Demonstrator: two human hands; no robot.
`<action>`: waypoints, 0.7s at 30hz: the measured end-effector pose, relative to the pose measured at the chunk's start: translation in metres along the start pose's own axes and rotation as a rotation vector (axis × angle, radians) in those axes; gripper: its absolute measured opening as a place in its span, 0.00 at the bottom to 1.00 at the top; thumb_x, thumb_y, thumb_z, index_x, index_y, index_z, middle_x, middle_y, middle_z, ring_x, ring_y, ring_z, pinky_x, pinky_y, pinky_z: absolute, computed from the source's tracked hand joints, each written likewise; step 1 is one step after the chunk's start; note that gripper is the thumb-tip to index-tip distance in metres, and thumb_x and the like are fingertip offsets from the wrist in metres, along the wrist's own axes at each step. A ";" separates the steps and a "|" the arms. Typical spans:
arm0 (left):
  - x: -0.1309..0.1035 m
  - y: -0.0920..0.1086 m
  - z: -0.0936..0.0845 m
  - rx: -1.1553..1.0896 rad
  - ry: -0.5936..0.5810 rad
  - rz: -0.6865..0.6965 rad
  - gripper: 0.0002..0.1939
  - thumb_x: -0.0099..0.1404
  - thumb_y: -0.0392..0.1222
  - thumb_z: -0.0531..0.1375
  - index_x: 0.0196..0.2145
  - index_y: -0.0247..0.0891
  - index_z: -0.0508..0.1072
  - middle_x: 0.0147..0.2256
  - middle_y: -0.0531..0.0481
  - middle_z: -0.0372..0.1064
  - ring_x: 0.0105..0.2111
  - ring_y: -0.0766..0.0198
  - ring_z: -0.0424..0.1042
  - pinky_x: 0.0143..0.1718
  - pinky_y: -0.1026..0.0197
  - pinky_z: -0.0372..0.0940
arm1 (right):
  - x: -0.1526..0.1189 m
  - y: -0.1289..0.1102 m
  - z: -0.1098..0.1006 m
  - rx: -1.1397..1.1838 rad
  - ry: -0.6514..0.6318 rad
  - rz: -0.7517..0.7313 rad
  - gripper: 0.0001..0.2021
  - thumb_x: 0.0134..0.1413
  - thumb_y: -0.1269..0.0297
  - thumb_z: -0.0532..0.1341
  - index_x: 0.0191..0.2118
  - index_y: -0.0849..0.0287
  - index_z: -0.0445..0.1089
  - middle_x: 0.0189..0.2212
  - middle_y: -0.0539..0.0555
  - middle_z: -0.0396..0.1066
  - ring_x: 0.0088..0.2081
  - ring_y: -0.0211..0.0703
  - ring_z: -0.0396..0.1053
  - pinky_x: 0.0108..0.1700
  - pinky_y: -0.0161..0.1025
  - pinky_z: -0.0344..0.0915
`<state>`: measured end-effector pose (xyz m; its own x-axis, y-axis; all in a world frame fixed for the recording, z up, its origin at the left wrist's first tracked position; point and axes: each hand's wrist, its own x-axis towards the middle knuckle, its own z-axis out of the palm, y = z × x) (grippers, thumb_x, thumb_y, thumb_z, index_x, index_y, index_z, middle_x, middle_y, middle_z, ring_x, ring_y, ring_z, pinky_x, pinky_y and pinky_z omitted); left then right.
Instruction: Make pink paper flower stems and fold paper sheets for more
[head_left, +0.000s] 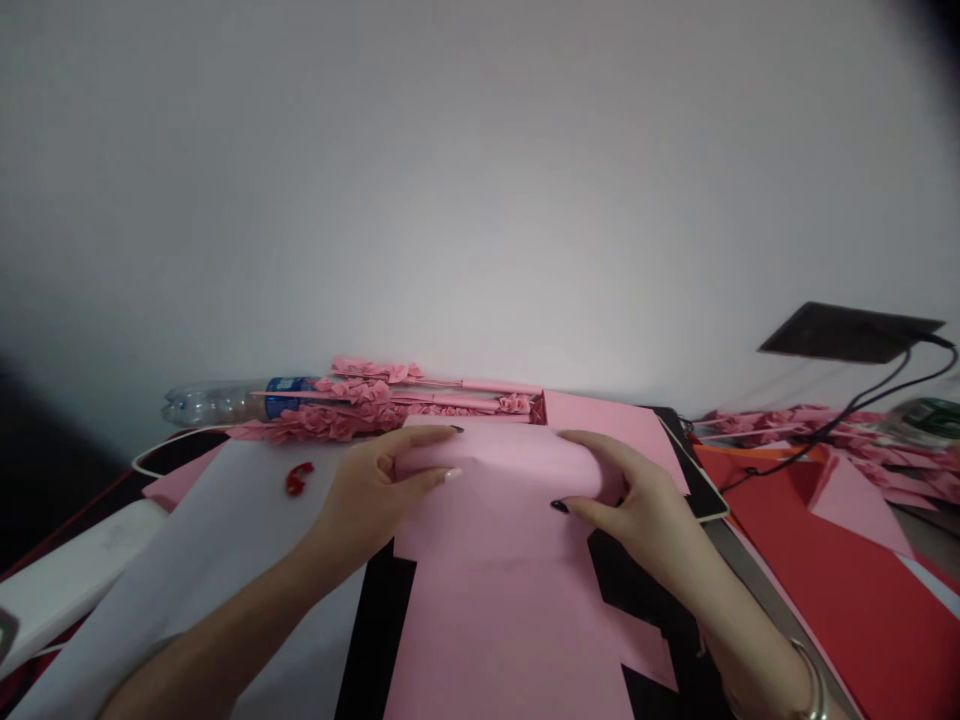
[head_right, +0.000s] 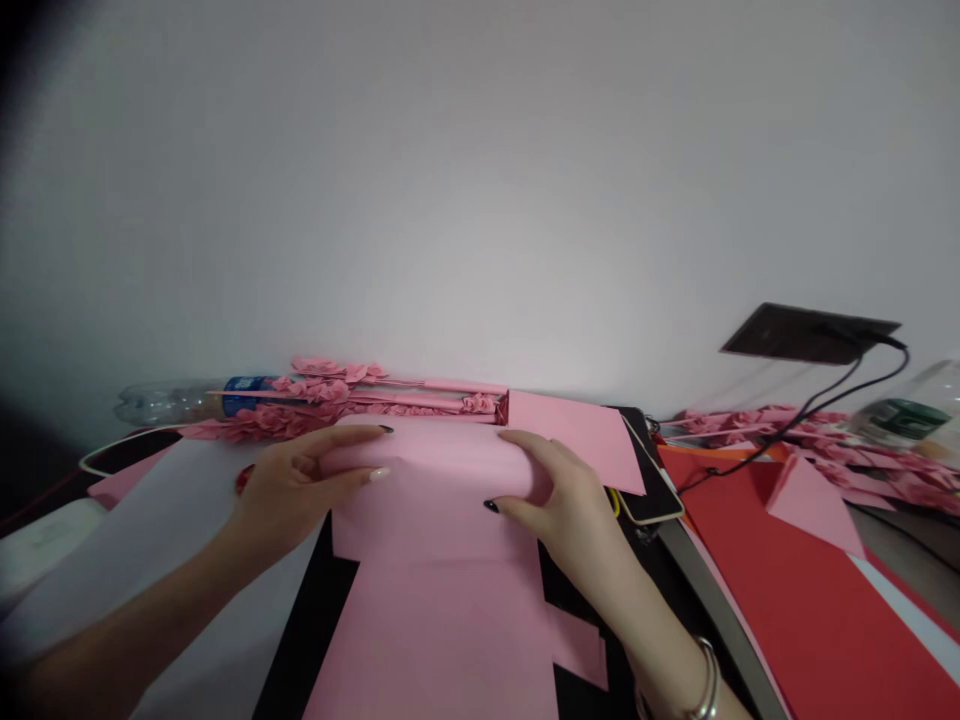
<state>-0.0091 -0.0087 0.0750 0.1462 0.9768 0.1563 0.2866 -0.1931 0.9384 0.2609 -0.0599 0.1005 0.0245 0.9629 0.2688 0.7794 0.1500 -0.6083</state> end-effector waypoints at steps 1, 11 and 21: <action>0.000 0.001 -0.001 0.007 0.018 0.025 0.20 0.55 0.48 0.68 0.45 0.44 0.78 0.47 0.49 0.76 0.48 0.50 0.72 0.49 0.54 0.68 | 0.001 -0.003 -0.002 -0.065 0.037 -0.027 0.25 0.45 0.66 0.69 0.53 0.48 0.71 0.39 0.55 0.70 0.37 0.51 0.70 0.38 0.46 0.69; -0.014 0.025 -0.006 0.030 0.157 0.153 0.13 0.55 0.47 0.68 0.39 0.46 0.81 0.41 0.52 0.80 0.40 0.56 0.77 0.42 0.61 0.73 | 0.003 -0.042 -0.011 -0.632 0.181 -0.367 0.26 0.50 0.65 0.67 0.56 0.53 0.66 0.60 0.62 0.62 0.58 0.68 0.59 0.54 0.69 0.58; -0.017 0.025 -0.005 0.075 0.089 0.286 0.10 0.56 0.43 0.68 0.38 0.49 0.81 0.35 0.57 0.81 0.34 0.62 0.79 0.37 0.68 0.73 | 0.006 -0.068 -0.011 -0.477 -0.178 -0.341 0.08 0.54 0.64 0.65 0.41 0.55 0.70 0.34 0.51 0.77 0.34 0.47 0.72 0.40 0.43 0.65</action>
<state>-0.0088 -0.0301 0.0974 0.1481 0.8854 0.4405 0.3155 -0.4645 0.8275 0.2153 -0.0671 0.1517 -0.3484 0.9073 0.2354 0.9204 0.3787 -0.0976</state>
